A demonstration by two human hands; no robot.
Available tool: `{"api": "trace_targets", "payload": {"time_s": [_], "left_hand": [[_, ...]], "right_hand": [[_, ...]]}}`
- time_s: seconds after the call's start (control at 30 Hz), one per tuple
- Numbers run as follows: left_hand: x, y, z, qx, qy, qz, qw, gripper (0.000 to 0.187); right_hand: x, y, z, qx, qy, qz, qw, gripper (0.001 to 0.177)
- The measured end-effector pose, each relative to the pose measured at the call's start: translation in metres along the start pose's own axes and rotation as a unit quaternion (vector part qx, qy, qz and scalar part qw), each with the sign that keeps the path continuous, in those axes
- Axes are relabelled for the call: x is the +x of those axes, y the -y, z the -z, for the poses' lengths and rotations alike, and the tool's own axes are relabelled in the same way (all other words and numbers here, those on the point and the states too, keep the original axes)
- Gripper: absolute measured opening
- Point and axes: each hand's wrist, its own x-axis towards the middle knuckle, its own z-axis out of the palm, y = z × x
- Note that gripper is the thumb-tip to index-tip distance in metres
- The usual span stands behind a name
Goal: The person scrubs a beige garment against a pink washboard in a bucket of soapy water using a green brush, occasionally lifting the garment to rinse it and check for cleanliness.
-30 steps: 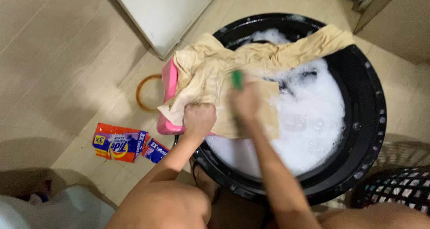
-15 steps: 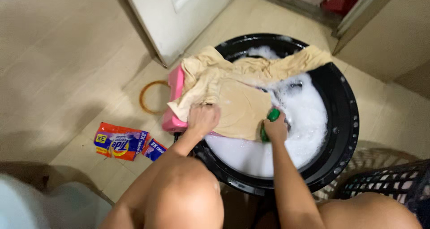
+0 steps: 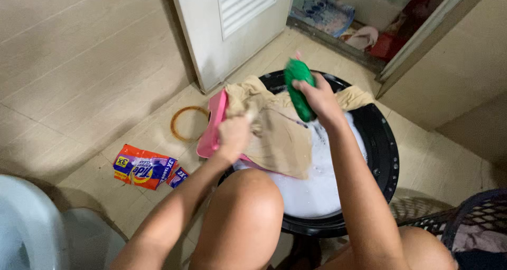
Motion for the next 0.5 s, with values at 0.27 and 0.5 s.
{"api": "trace_targets", "payload": {"time_s": [0.27,0.5], "left_hand": [[0.025,-0.062,-0.091,-0.193,0.341,-0.014,0.920,0.019],[-0.037,-0.026,-0.166,-0.391,0.475,0.103,0.782,0.024]], "right_hand": [[0.051,-0.011,-0.117,-0.072,0.171,-0.041,0.982,0.078],[0.015,-0.109,-0.186,-0.252,0.243,-0.074,0.934,0.085]]}}
